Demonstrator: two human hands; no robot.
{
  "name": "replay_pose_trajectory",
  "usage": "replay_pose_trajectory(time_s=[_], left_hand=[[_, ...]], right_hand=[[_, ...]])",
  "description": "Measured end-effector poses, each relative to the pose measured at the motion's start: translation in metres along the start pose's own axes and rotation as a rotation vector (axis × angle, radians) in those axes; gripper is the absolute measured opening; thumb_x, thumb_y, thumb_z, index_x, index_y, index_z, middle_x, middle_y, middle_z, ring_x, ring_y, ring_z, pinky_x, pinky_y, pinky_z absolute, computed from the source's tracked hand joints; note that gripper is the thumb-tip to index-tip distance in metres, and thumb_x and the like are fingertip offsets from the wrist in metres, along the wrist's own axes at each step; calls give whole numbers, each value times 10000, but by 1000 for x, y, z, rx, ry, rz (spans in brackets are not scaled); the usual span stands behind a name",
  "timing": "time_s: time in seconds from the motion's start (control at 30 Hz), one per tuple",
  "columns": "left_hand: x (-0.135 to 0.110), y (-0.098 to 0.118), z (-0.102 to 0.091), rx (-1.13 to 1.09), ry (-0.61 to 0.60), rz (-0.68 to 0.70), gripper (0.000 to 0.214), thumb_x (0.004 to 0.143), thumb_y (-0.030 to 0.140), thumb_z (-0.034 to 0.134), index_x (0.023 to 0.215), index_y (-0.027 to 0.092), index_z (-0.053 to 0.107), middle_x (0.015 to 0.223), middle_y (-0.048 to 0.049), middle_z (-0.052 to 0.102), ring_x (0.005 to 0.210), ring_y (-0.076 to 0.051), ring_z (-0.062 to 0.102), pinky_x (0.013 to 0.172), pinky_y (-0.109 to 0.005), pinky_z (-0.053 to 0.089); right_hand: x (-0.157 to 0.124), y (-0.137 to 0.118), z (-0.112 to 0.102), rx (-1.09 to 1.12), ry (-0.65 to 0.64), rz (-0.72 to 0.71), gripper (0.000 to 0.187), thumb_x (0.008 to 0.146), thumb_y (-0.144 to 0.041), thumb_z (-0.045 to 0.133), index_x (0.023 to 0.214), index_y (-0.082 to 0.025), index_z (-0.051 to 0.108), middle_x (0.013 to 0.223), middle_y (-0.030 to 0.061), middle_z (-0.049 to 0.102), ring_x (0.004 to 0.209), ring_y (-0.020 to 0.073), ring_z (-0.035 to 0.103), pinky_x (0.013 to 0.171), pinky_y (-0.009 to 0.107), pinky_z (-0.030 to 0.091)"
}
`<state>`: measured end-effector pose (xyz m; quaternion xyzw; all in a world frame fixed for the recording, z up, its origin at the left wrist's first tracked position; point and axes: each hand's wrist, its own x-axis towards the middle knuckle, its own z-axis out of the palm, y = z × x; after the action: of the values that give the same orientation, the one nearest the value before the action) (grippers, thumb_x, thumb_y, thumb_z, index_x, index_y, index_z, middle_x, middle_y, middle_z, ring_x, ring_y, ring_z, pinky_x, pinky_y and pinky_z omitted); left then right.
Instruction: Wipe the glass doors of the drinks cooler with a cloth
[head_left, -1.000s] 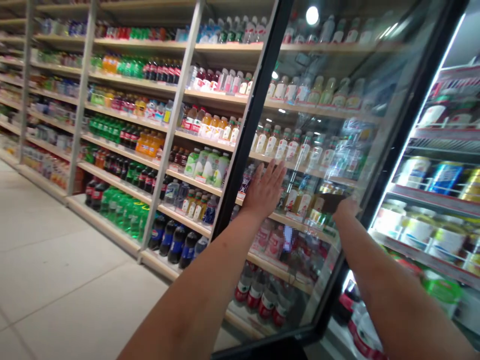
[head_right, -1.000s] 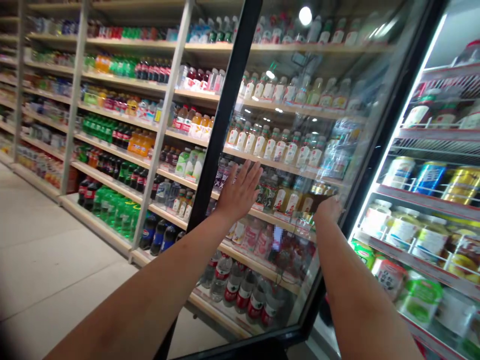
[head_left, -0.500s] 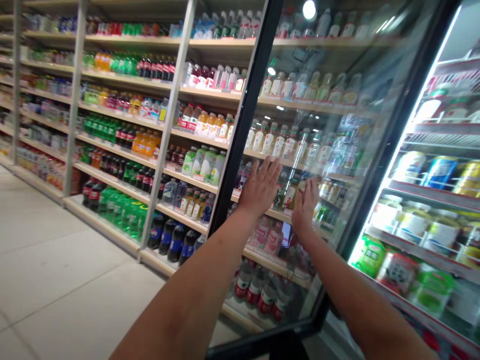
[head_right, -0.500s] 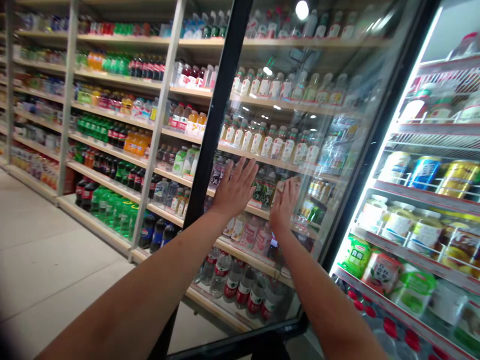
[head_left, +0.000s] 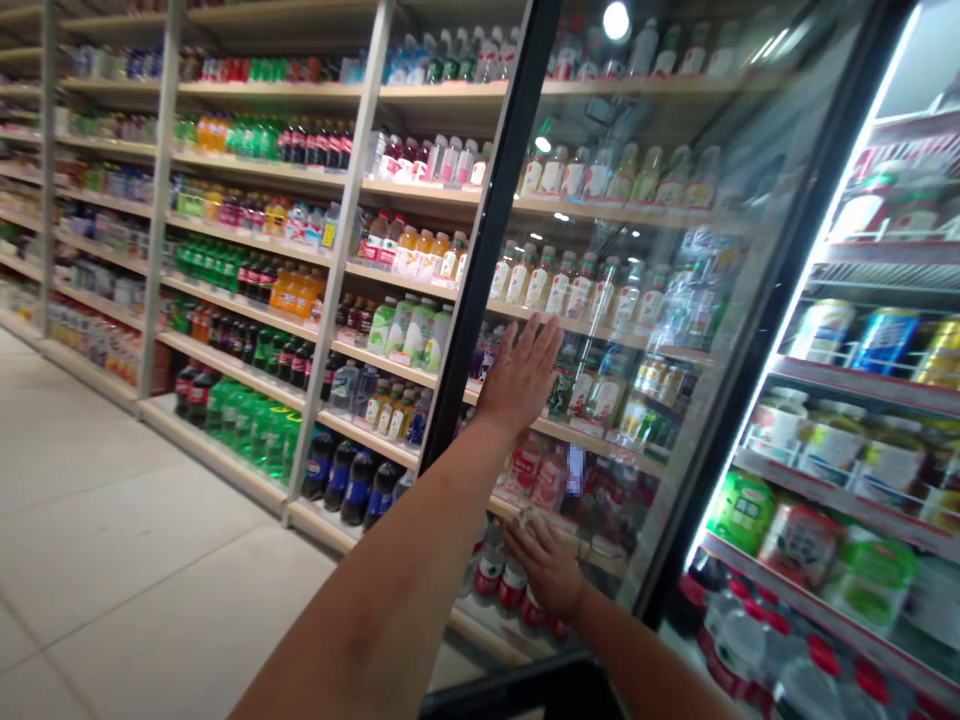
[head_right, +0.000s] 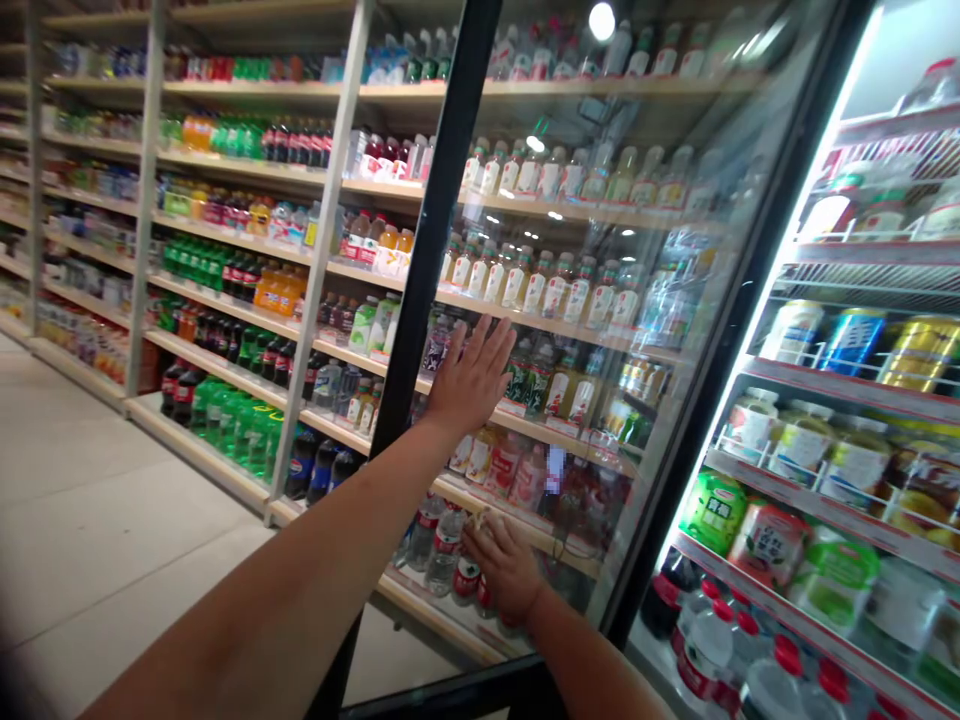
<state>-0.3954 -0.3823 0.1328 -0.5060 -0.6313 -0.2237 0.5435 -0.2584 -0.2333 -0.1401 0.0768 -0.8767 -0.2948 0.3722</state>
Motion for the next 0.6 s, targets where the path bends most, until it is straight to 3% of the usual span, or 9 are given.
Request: replay_pose_trajectory(time_s=[0.17,0.3,0.43,0.6], left_hand=[[0,0,0,6,1,5,633,1035,335,355,1602,110,185,1686,-74,104,1560,-279,30,1290,-520,82],[0,0,1,2,8,0,651,1024,331,384,1605,125,176,1686,-70,109,1561,-267,24,1292,-516,84],[0,0,1,0,9,-1,651,1023,326,386,1605,127,173,1685,-71,116,1561,-264,24,1292,-515,87],[-1,0,1,-5,12,6,642,1033,328,361,1605,115,166,1685,-76,98,1559,-272,11,1291,-517,85]], right_hand=[[19,39,-33,56,-52,-253,579,921,-177,409,1487,-275,487,1430,-31,616,1360,168,523,1128,341,433],[55,80,-63,56,-62,-289,539,960,-224,414,1487,-323,474,1429,-47,614,1381,150,504,1202,364,337],[89,117,-89,-3,-68,-229,550,964,-206,434,1493,-356,458,1456,-41,590,1423,171,464,1244,413,262],[131,158,-123,-107,162,64,457,1012,-253,443,1461,-300,513,1489,37,563,1495,210,355,1248,481,230]])
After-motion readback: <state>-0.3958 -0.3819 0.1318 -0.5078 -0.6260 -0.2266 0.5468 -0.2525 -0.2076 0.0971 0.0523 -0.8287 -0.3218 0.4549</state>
